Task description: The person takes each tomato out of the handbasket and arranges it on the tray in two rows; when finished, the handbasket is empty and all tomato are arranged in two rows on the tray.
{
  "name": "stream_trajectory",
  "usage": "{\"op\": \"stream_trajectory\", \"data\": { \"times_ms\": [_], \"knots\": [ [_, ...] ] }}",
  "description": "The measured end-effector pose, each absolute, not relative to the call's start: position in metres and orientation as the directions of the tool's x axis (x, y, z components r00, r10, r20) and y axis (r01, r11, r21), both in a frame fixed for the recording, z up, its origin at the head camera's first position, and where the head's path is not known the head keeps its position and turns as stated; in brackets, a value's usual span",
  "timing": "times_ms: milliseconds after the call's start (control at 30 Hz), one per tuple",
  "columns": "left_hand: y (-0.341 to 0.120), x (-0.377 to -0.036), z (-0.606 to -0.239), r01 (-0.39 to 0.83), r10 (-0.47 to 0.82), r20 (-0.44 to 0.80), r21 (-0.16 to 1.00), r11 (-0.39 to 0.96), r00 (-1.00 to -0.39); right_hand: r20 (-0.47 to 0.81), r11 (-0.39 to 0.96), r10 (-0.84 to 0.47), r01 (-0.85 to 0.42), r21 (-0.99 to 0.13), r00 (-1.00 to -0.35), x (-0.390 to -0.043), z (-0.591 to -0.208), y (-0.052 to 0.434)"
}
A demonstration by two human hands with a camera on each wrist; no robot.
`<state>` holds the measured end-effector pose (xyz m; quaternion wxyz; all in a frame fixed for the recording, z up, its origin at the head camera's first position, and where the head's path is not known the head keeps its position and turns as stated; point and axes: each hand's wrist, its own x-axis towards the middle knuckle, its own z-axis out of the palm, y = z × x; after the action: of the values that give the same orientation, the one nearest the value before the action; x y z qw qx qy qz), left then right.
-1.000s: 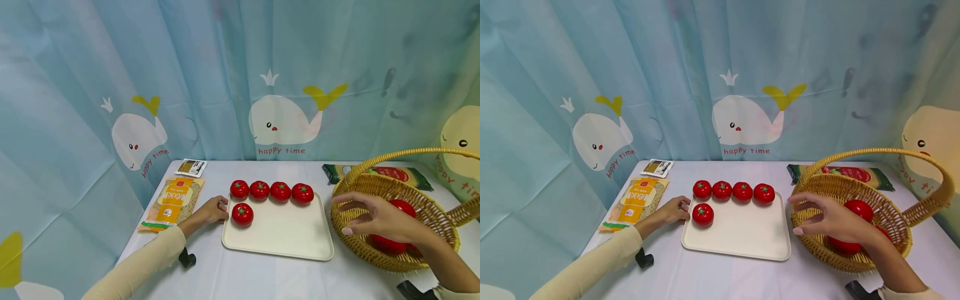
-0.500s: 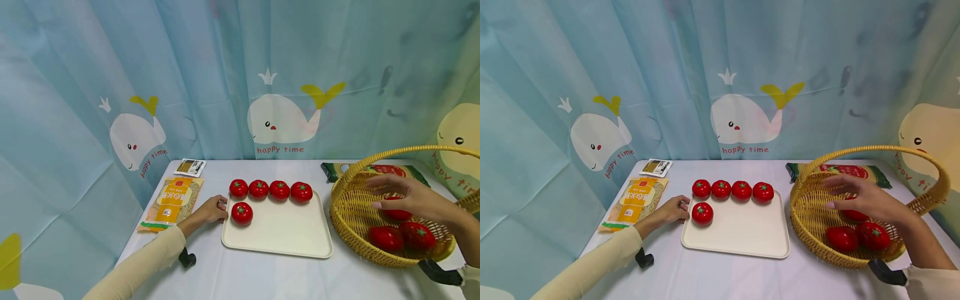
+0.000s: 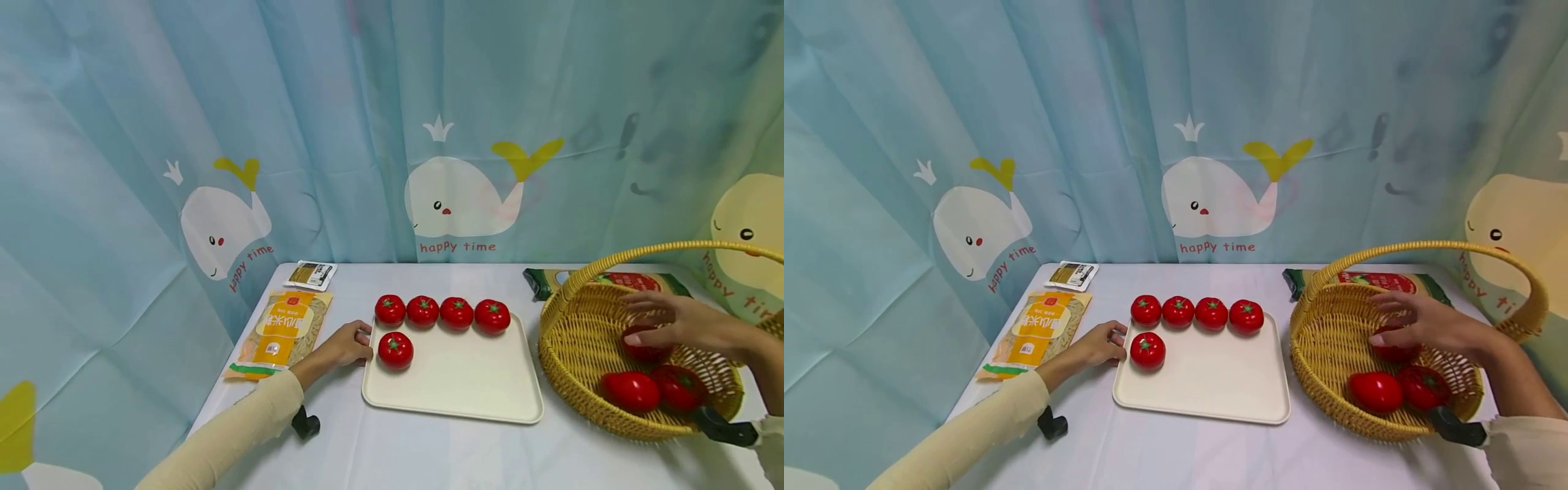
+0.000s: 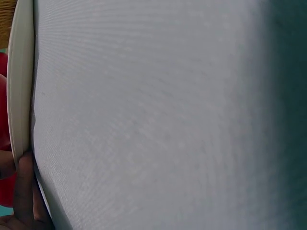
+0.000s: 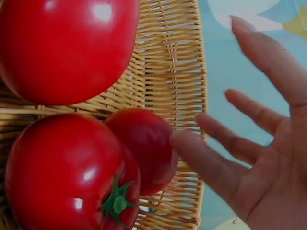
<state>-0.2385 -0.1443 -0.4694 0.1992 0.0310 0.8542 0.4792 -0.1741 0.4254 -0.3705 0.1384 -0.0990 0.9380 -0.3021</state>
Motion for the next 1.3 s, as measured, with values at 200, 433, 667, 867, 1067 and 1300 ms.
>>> {"op": "stream_trajectory", "data": {
  "times_ms": [200,433,667,867,1067,1300],
  "knots": [
    [-0.144,-0.239,-0.471,-0.142,0.243,-0.314,0.831,0.537,-0.918,-0.265,0.823,-0.247,-0.058,-0.564,-0.932,-0.177,-0.375,0.433],
    [-0.144,-0.238,-0.471,-0.150,0.240,-0.320,0.830,0.537,-0.916,-0.310,0.791,-0.256,-0.014,-0.612,-0.916,-0.179,-0.377,0.439],
    [-0.144,-0.239,-0.471,-0.155,0.235,-0.325,0.828,0.539,-0.916,-0.353,0.735,-0.272,0.043,-0.677,-0.895,-0.184,-0.379,0.440],
    [-0.143,-0.239,-0.471,-0.150,0.236,-0.321,0.827,0.542,-0.917,-0.346,0.710,-0.271,0.057,-0.702,-0.898,-0.187,-0.380,0.438],
    [-0.144,-0.239,-0.471,-0.138,0.242,-0.313,0.826,0.546,-0.918,-0.368,0.708,-0.290,0.060,-0.703,-0.884,-0.186,-0.380,0.440],
    [-0.144,-0.238,-0.468,-0.145,0.240,-0.323,0.822,0.551,-0.915,-0.385,0.718,-0.318,0.045,-0.694,-0.867,-0.186,-0.379,0.440]
  ]
}}
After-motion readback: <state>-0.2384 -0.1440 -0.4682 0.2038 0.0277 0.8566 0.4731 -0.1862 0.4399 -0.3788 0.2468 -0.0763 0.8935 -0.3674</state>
